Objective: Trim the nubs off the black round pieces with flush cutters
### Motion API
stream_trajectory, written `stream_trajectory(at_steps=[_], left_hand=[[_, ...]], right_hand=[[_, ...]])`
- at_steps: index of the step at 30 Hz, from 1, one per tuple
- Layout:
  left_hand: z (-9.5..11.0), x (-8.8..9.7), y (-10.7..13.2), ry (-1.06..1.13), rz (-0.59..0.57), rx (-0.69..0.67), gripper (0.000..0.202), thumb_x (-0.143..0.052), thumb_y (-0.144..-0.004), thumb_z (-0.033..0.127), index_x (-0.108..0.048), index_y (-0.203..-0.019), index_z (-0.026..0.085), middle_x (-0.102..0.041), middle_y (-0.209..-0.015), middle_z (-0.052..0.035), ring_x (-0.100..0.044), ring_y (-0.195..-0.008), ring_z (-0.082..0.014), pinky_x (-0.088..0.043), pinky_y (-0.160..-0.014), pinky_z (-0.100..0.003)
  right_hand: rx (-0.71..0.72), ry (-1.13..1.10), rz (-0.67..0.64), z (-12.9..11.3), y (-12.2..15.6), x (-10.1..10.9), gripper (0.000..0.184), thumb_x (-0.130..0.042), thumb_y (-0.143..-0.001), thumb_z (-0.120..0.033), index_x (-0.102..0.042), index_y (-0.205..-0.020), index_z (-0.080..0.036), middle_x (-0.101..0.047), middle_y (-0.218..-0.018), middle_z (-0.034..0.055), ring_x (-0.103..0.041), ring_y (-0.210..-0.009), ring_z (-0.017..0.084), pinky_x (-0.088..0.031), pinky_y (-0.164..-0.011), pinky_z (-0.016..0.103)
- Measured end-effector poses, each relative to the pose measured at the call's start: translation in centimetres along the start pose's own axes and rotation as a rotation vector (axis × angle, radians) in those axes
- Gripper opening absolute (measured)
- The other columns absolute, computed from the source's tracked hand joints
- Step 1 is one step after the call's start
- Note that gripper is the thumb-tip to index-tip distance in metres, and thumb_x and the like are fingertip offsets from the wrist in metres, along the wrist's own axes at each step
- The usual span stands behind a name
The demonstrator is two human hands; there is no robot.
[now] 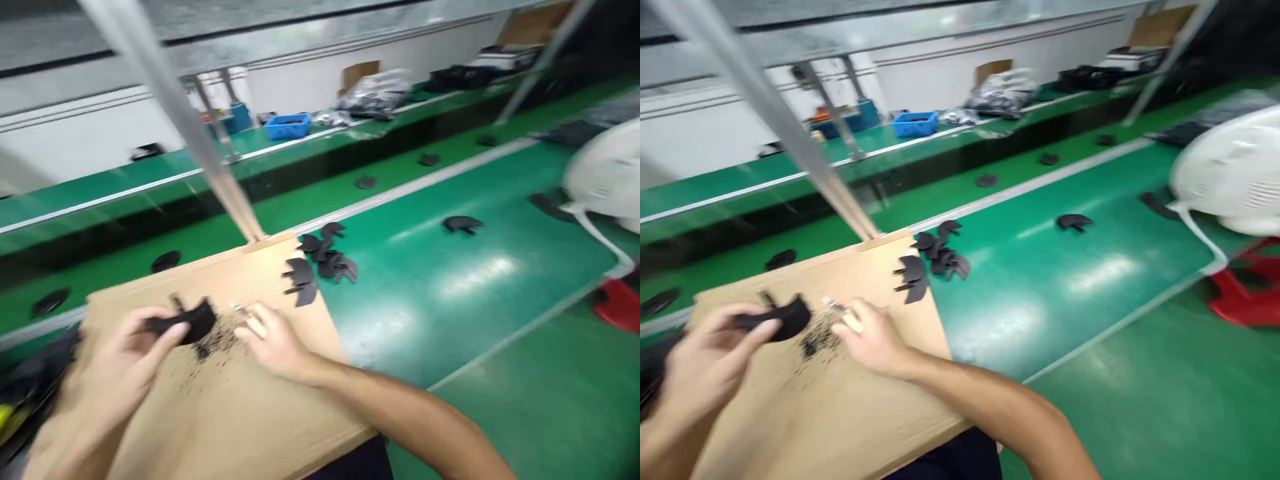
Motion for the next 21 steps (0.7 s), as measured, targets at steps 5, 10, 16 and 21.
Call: stream_trajectory(at_steps=[5, 10, 16, 21], left_hand=[[-0.6, -5.0, 3.0, 0.287, -0.068, 0.144, 0.025, -0.072, -0.084, 0.043, -0.063, -0.088, 0.021, -0.069, -0.084, -0.0026, -0.068, -0.077, -0.0178, -0.056, -0.069, -0.027], [-1.5, -4.4, 2.8, 0.314, -0.245, 0.081, 0.019, -0.063, -0.093, 0.038, -0.064, -0.102, 0.022, -0.073, -0.095, -0.0073, -0.069, -0.081, -0.0183, -0.058, -0.074, -0.029], [-8.5, 10.5, 2.2, -0.495, 0.123, 0.345, 0.008, -0.06, -0.09, 0.021, -0.067, -0.094, 0.022, -0.071, -0.101, -0.0059, -0.067, -0.101, -0.0212, -0.052, -0.098, -0.033], [-12.9, 19.1, 3.2, -0.646, 0.348, 0.498, 0.008, -0.064, -0.083, 0.02, -0.066, -0.09, 0.017, -0.065, -0.102, -0.014, -0.062, -0.113, -0.0333, -0.047, -0.102, -0.044]], right_hand=[[-0.111, -0.194, -0.034, -0.2, -0.9, -0.1, 0.032, -0.073, -0.08, -0.047, -0.065, -0.1, -0.022, -0.07, -0.097, 0.0041, -0.065, -0.091, 0.022, -0.052, -0.083, 0.032], [-0.226, -0.07, -0.111, 1.2, -2.8, -0.4, 0.036, -0.077, -0.074, -0.054, -0.061, -0.072, -0.022, -0.06, -0.058, -0.0008, -0.054, -0.056, 0.017, -0.047, -0.058, 0.03], [-0.347, -0.227, -0.009, 3.0, -2.6, -0.2, 0.047, -0.086, -0.062, -0.057, -0.056, -0.071, -0.022, -0.056, -0.057, -0.0018, -0.054, -0.053, 0.016, -0.046, -0.051, 0.029], [-0.363, -0.274, 0.008, 2.8, -2.6, -0.1, 0.049, -0.088, -0.06, -0.056, -0.055, -0.072, -0.022, -0.054, -0.057, -0.0035, -0.054, -0.054, 0.015, -0.046, -0.052, 0.028]])
Point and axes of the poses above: each hand's wrist, its own y-axis away from the middle knuckle, its own x-axis out of the back of the hand, z = x × y, the point moved 10 cm from there along -y, towards the middle knuckle
